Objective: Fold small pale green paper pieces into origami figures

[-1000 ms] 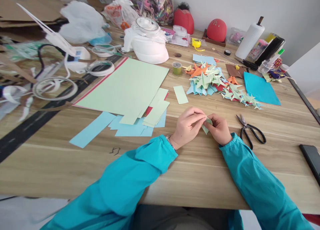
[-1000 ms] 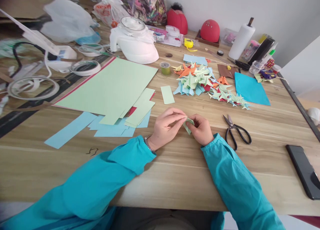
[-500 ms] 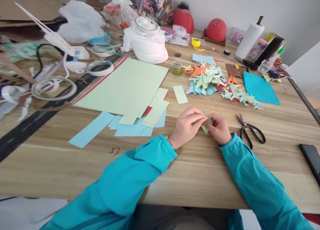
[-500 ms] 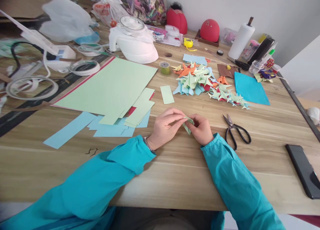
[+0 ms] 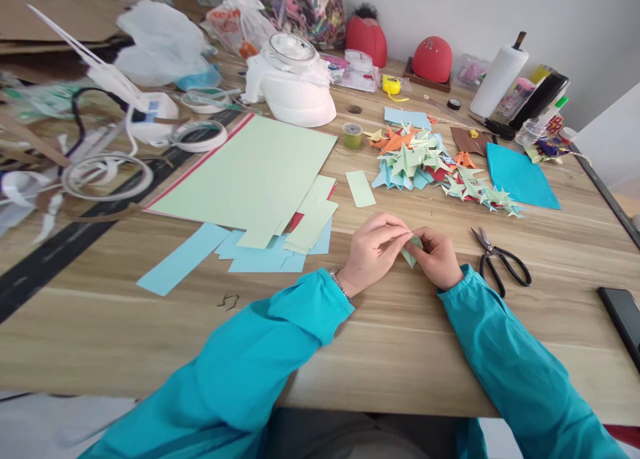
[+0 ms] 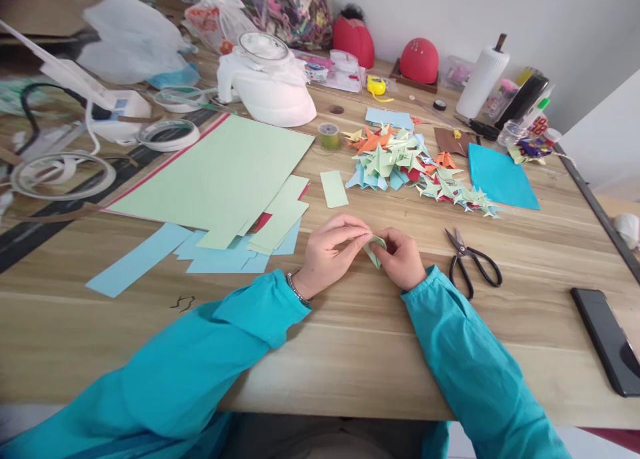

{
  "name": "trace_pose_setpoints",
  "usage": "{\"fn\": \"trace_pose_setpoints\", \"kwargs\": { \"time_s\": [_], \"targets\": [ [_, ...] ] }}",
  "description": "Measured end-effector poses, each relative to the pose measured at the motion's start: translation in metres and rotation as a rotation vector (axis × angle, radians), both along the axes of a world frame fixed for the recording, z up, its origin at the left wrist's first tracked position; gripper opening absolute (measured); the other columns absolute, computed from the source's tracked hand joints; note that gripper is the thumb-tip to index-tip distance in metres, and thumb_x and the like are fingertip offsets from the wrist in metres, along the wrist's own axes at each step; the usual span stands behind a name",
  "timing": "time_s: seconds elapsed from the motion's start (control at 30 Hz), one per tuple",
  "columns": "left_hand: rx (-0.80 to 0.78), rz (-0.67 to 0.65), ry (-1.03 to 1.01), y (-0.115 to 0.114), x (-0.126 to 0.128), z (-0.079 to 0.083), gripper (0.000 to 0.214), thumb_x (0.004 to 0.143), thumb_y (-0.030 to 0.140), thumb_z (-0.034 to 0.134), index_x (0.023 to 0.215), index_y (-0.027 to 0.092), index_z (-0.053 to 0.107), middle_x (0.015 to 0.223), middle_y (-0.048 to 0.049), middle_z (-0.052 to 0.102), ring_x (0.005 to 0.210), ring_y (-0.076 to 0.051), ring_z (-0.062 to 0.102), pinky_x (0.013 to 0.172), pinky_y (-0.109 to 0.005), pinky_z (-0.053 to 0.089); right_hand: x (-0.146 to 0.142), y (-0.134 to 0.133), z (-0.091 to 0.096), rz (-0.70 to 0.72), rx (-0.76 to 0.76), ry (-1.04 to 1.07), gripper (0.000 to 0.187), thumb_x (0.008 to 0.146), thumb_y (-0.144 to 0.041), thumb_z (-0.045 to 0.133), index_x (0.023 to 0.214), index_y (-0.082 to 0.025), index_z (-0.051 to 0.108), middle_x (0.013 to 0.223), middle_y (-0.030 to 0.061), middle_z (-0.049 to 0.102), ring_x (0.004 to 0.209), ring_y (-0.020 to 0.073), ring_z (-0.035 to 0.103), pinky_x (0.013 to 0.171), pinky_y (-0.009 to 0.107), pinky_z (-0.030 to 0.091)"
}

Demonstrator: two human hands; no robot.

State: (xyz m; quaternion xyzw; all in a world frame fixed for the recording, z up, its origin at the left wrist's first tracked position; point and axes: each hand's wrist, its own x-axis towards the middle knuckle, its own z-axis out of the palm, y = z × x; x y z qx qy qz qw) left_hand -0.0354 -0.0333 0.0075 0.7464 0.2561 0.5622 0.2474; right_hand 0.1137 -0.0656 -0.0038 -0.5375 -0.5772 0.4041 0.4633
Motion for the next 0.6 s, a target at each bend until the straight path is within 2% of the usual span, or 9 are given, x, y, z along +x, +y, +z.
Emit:
{"fn": "trace_pose_setpoints", "kwargs": {
  "time_s": [0.3,0.5,0.6],
  "targets": [
    [-0.068,-0.017,0.005,-0.0007,-0.0007,0.0021,0.013,0.083,0.019,0.056,0.075,0.015,0.065,0.078,-0.0047,0.062,0.074,-0.013,0.058,0.065,-0.025,0.049,0.0,-0.0002,-0.0009,0.003,-0.004,0.006,0.017,0.072,-0.032,0.066,0.079,-0.017,0.06,0.064,-0.0011,0.056,0.056,0.0119,0.049,0.053,0.026,0.04],
    [-0.167,-0.022,-0.03,-0.001,-0.0027,0.0059,0.02,0.088,0.02,0.047,0.081,0.016,0.065,0.084,-0.0055,0.063,0.081,-0.014,0.059,0.071,-0.027,0.05,0.0011,0.001,0.0008,-0.058,-0.042,0.037,0.022,0.069,-0.037,0.068,0.075,-0.017,0.061,0.064,-0.0004,0.059,0.056,0.0122,0.05,0.052,0.026,0.041],
    [-0.143,-0.046,-0.02,-0.0012,-0.0019,0.0054,0.01,0.083,0.021,0.056,0.085,0.017,0.065,0.087,-0.0061,0.062,0.081,-0.015,0.059,0.068,-0.028,0.051,0.0001,0.0008,0.0043,-0.078,-0.052,0.067,0.027,0.066,-0.041,0.07,0.073,-0.017,0.061,0.062,-0.0007,0.059,0.055,0.0123,0.05,0.052,0.026,0.042]
  ]
}}
